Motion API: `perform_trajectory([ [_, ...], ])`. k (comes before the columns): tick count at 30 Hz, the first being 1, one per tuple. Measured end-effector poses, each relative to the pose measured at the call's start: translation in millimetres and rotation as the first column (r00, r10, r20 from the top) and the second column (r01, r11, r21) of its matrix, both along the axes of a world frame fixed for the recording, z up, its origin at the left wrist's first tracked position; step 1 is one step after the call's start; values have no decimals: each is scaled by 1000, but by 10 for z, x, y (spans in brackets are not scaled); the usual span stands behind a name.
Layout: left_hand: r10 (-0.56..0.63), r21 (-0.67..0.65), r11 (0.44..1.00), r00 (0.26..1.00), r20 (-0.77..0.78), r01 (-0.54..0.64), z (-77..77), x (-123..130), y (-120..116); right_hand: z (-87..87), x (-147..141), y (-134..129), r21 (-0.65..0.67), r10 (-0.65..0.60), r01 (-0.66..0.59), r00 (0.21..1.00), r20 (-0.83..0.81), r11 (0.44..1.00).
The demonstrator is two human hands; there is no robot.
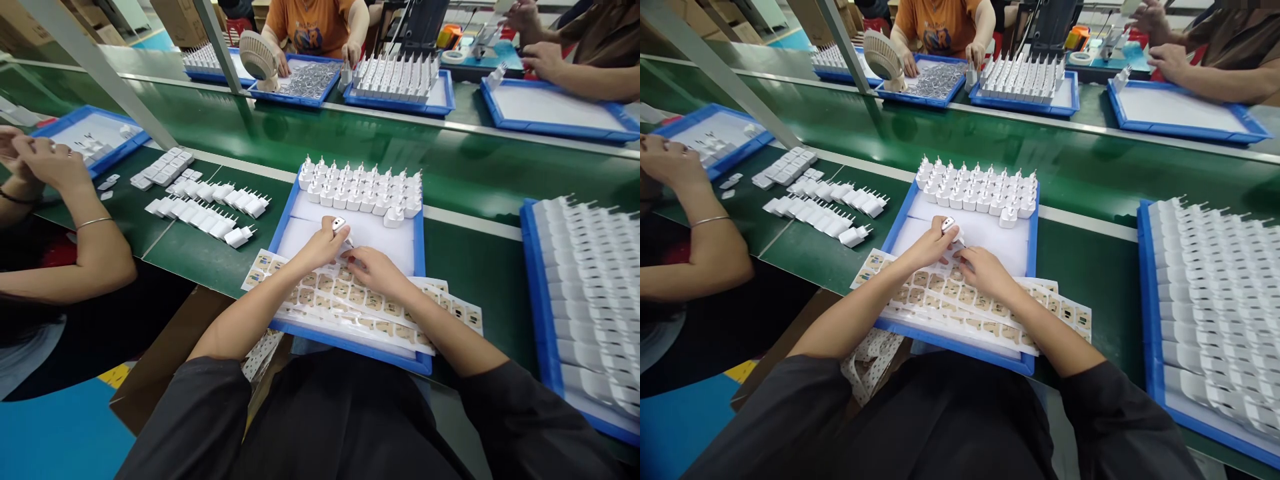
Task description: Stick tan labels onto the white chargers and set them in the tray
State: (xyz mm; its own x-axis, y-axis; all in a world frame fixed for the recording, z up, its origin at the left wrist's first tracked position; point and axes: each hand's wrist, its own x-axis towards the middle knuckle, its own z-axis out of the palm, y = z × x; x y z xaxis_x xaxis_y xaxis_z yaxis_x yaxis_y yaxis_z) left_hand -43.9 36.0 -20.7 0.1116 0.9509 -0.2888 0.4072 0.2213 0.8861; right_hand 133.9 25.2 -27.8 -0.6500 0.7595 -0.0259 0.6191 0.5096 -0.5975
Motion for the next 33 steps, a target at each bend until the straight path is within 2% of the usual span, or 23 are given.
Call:
perform_trajectory([
  [5,-30,9,1000,998,-58,30,33,-14,-10,-17,-5,37,-17,-1,0,999,-50,1000],
  [8,-50,14,999,993,-106,51,68,-32,-23,-41,10,38,-59,-44,36,988,-148,998],
  [10,-58,-2,998,995,-82,58,81,-44,-24,-51,20,34,-57,-43,32,977,-209,998],
  [19,3,-144,989,987,159,20,73,-44,34,-79,44,1,165,98,-59,967,-234,985],
  [24,52,-130,991,986,159,-31,38,-39,54,-61,32,-17,339,121,-68,983,-139,939],
  [26,57,-120,992,988,143,-40,4,-42,60,-9,37,-13,368,150,-110,985,-81,923],
  [28,50,-116,993,990,132,-35,-31,-44,66,83,75,-2,328,227,-198,973,-52,924],
  [31,46,-91,995,994,102,-37,-60,-52,75,289,212,6,169,350,-333,933,-81,928],
  [33,37,-54,998,999,33,-35,-46,-65,73,438,337,-12,64,347,-342,929,-128,938],
])
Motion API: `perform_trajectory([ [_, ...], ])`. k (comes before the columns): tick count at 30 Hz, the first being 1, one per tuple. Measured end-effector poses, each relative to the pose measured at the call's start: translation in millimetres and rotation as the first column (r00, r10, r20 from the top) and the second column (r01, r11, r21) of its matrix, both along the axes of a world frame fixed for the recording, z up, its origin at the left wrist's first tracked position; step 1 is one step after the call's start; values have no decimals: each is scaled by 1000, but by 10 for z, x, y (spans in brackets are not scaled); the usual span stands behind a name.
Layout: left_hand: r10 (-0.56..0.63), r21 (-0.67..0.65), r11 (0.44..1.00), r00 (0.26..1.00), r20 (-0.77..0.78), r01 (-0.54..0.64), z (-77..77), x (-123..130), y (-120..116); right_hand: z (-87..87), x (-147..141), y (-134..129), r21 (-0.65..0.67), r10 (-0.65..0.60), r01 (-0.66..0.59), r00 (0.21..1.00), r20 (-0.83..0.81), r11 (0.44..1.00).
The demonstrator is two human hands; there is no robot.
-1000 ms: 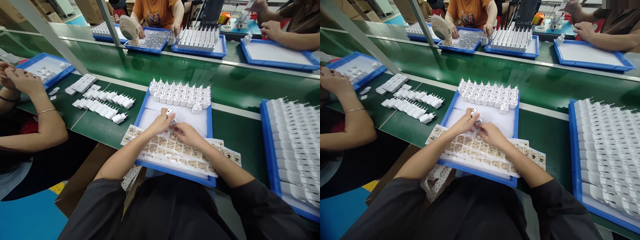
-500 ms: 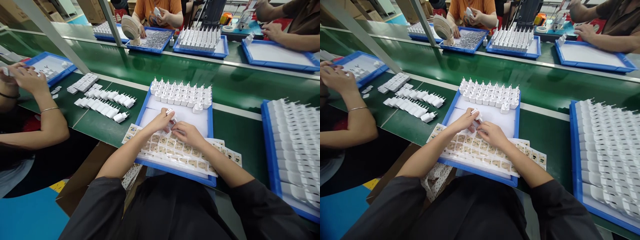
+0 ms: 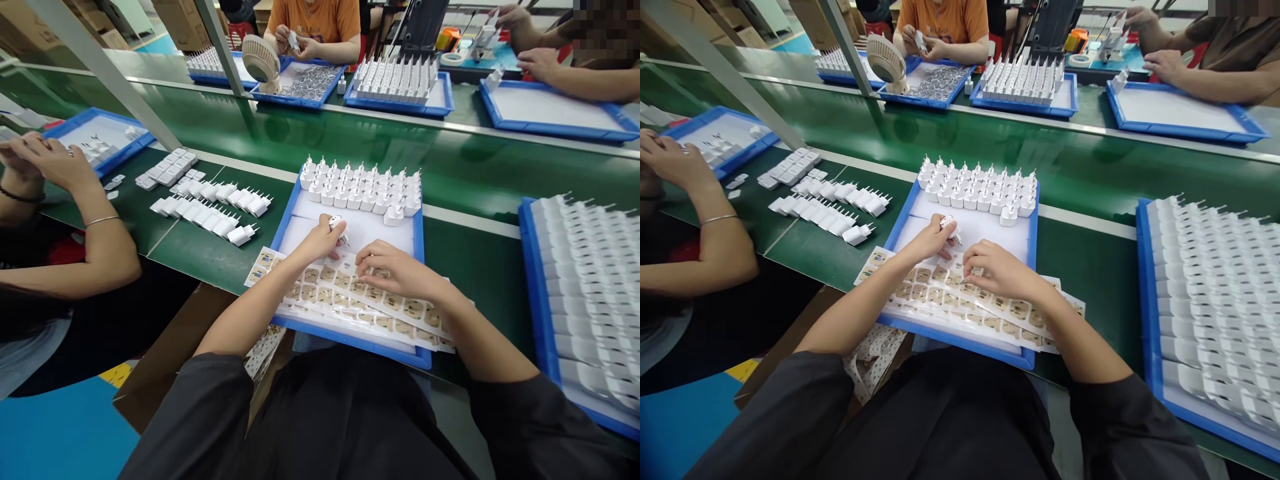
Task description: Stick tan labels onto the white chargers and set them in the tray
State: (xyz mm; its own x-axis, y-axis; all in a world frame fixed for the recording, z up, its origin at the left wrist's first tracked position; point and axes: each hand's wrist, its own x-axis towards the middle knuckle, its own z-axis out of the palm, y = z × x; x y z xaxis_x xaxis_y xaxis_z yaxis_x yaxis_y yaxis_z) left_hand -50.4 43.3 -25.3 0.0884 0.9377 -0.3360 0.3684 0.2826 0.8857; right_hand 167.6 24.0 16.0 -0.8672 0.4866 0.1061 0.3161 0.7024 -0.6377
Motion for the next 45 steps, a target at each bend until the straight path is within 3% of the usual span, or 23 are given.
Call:
perform_trajectory([
  [4,-7,166,984,953,-303,60,132,-25,-65,166,195,-100,-201,-129,106,986,-104,974],
  [7,95,407,906,878,-469,119,260,11,-182,120,241,-199,-346,-257,182,948,-186,920],
  [10,68,546,814,900,-431,200,324,107,-329,-2,243,-294,-503,-468,291,841,-270,814],
  [13,-48,554,785,919,-392,278,311,214,-456,-97,243,-379,-615,-620,337,712,-329,713],
  [16,-97,565,756,910,-404,331,264,289,-521,-121,230,-449,-681,-671,309,647,-361,664],
  [19,-145,593,720,914,-380,361,215,338,-531,-99,189,-508,-727,-644,212,660,-386,653],
  [22,-201,572,734,922,-331,365,181,381,-535,-87,138,-558,-684,-558,162,721,-411,712],
  [24,-219,539,768,933,-285,345,178,401,-551,-99,114,-575,-613,-515,200,762,-392,764],
  [26,-277,471,813,939,-206,343,197,408,-577,-125,104,-573,-564,-518,262,775,-361,783],
  [30,-463,256,859,886,15,444,269,375,-606,-162,125,-522,-606,-629,335,684,-370,721],
  [34,-467,179,880,872,149,440,305,304,-557,-125,162,-476,-630,-695,375,603,-392,680],
  [37,-523,108,852,828,202,512,304,271,-522,-111,184,-460,-661,-721,379,585,-372,648],
  [39,-537,116,843,830,149,525,298,280,-520,-129,203,-451,-694,-727,354,586,-358,626],
  [42,-438,264,870,898,26,417,282,324,-536,-165,243,-437,-703,-752,366,548,-367,610],
  [45,-355,481,806,932,-74,345,257,354,-550,-167,268,-435,-681,-789,428,475,-391,595],
])
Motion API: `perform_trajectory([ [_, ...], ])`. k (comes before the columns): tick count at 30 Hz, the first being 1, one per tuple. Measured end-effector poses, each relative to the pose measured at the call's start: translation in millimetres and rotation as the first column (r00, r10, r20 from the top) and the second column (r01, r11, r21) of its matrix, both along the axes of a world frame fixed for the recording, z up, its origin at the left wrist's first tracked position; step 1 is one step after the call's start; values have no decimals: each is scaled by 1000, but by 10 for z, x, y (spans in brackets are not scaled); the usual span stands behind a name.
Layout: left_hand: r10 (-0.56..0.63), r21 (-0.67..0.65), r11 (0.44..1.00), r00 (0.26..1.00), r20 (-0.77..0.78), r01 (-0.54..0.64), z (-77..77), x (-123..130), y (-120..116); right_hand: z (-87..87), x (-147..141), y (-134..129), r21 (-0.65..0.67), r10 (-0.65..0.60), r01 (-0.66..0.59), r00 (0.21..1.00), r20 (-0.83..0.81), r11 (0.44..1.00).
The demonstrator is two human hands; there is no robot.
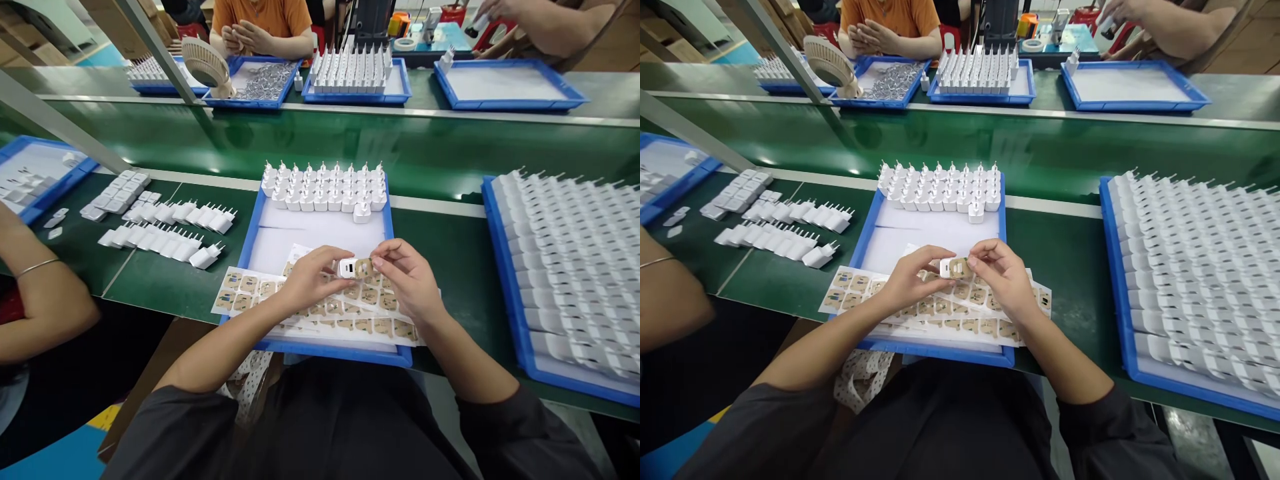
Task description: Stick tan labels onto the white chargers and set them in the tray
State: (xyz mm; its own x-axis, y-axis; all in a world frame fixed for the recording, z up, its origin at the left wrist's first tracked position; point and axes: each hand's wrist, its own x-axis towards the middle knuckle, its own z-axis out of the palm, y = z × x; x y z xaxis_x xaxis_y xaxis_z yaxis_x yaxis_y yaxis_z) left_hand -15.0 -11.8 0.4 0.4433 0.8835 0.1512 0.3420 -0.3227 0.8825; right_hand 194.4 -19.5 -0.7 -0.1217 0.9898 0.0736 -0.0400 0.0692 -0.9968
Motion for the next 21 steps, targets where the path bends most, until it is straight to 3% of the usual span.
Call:
perform_trajectory([
  [3,33,212,977,999,-13,-30,-22,1,-8,26,-13,-19,8,-34,34,999,-11,999],
  [6,47,311,950,999,-15,-40,-34,1,-15,43,-49,-45,-3,-31,31,999,-35,1000],
  [12,36,418,908,999,6,-35,-56,16,-6,38,-83,-80,-16,3,-4,997,-75,1000],
  [21,39,447,894,999,-14,-29,-66,12,0,48,-95,-89,-25,3,-6,995,-96,1000],
])
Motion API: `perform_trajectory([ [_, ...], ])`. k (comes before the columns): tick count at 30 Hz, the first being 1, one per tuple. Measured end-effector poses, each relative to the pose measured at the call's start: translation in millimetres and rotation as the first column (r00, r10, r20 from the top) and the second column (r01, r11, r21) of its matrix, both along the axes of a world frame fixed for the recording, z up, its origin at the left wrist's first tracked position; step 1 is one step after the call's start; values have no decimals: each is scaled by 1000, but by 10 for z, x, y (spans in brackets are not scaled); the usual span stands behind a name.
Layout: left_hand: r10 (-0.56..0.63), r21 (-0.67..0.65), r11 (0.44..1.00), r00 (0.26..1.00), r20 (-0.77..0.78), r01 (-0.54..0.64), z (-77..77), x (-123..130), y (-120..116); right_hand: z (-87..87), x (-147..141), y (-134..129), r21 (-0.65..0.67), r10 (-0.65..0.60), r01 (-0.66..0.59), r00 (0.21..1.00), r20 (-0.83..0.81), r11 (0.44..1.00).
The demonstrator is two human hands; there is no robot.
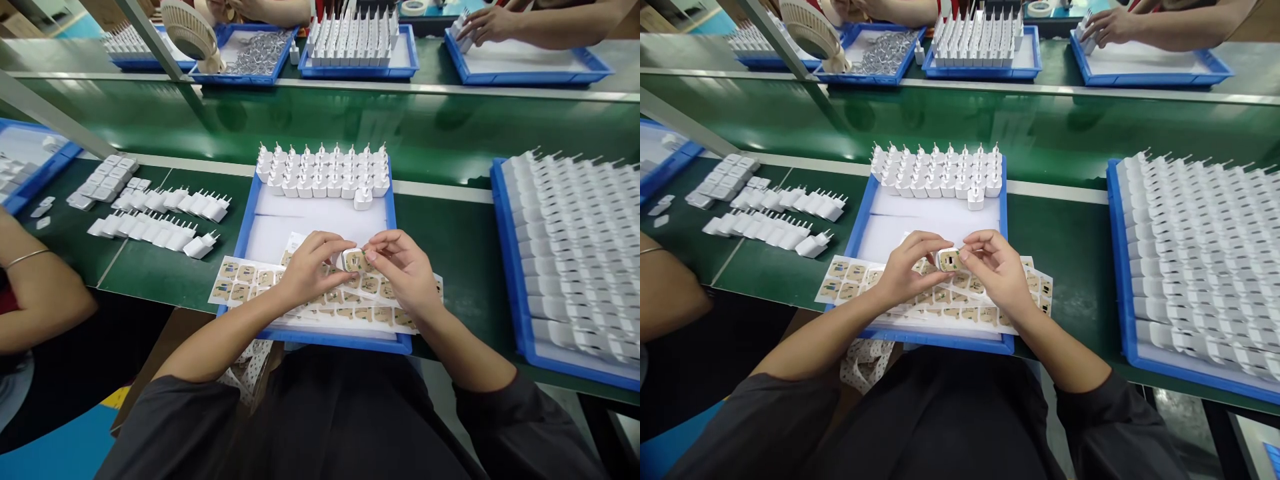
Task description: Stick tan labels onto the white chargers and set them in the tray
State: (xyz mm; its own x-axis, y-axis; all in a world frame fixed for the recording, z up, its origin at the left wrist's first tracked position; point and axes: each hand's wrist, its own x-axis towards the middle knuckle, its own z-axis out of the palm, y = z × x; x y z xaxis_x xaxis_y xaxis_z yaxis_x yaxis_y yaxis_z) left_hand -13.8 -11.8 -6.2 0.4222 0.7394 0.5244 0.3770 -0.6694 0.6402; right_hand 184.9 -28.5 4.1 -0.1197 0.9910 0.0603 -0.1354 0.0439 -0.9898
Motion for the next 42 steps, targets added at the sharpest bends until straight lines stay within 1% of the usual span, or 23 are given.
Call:
perform_trajectory([
  [21,5,-1,1000,999,-33,-5,11,-6,-5,23,-19,3,-9,1,-1,999,35,1000],
  [26,16,23,1000,998,-62,-15,0,-14,-7,31,-25,3,-13,-5,6,999,41,1000],
  [32,33,83,996,996,-79,-26,-12,-10,-15,24,-33,-7,-24,-8,10,998,69,1000],
  [42,51,101,994,993,-110,-40,-8,-4,-30,31,-59,-27,13,-45,43,991,130,999],
])
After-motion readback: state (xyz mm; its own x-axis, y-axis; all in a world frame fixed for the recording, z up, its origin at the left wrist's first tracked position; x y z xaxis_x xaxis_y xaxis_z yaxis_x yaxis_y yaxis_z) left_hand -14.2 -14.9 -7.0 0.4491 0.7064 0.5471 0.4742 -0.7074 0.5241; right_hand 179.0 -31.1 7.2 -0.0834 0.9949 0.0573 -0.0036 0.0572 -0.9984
